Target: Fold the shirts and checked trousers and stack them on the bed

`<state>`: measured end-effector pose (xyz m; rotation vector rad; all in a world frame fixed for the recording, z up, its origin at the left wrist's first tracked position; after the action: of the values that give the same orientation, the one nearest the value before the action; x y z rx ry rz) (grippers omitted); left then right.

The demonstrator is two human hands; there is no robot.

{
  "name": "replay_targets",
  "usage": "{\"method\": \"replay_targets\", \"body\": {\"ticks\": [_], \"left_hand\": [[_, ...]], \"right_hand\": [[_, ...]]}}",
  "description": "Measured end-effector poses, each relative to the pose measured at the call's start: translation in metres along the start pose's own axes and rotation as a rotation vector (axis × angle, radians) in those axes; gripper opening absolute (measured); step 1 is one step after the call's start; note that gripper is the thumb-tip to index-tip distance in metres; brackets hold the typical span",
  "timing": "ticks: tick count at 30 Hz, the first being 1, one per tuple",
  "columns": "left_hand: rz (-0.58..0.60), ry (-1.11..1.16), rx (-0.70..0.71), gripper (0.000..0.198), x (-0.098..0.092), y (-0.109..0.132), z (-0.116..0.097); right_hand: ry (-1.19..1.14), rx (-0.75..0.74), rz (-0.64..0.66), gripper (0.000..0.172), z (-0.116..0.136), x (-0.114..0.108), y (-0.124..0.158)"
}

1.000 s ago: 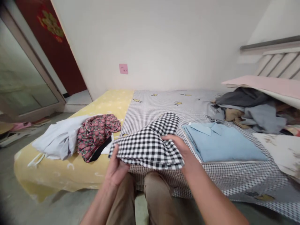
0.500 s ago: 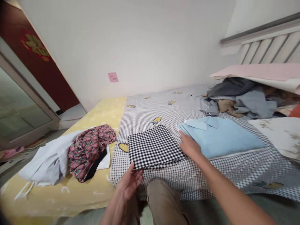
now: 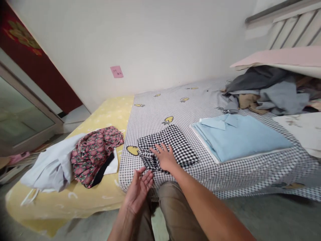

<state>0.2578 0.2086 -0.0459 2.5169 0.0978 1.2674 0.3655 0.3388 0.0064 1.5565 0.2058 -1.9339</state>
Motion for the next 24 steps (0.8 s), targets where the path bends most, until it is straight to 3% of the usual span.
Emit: {"method": "replay_targets", "body": {"ticks": [7,12,15,19,24], "left_hand": [[0.082,0.134,0.070,0.043,-0.019,0.007,0.009],[0.099,0.151,0.092,0.049,-0.023,0.010,0.010],[0.104,0.136,0.107,0.051,-0.023,0.010,0.012],[0.089,0.126,0.118,0.046,-0.024,0.010,0.013],[0.088,0.156,0.101,0.047,-0.027,0.011,0.010]], "right_hand": [[-0.051,0.032,-0.006,0.057,-0.010,0.002,-0.003],[-0.231,-0.049,0.006,0.057,0.000,0.005,0.025],[-0.193,-0.129,0.007,0.072,0.020,0.018,0.048],[0.040,-0.089,-0.010,0.087,0.040,0.042,0.060],[0.111,-0.082,-0.059,0.103,0.041,0.043,0.058]]}}
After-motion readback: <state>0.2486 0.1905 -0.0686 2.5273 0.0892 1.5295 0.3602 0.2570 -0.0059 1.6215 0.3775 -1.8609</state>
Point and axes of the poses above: each hand's wrist, its own y-axis away from the middle knuckle, its own x-axis out of the palm, z = x × y, the point moved 9 cm from there along -y, towards the middle knuckle, and after that the axes turned 15 degrees about z, right-handed, at the moved point
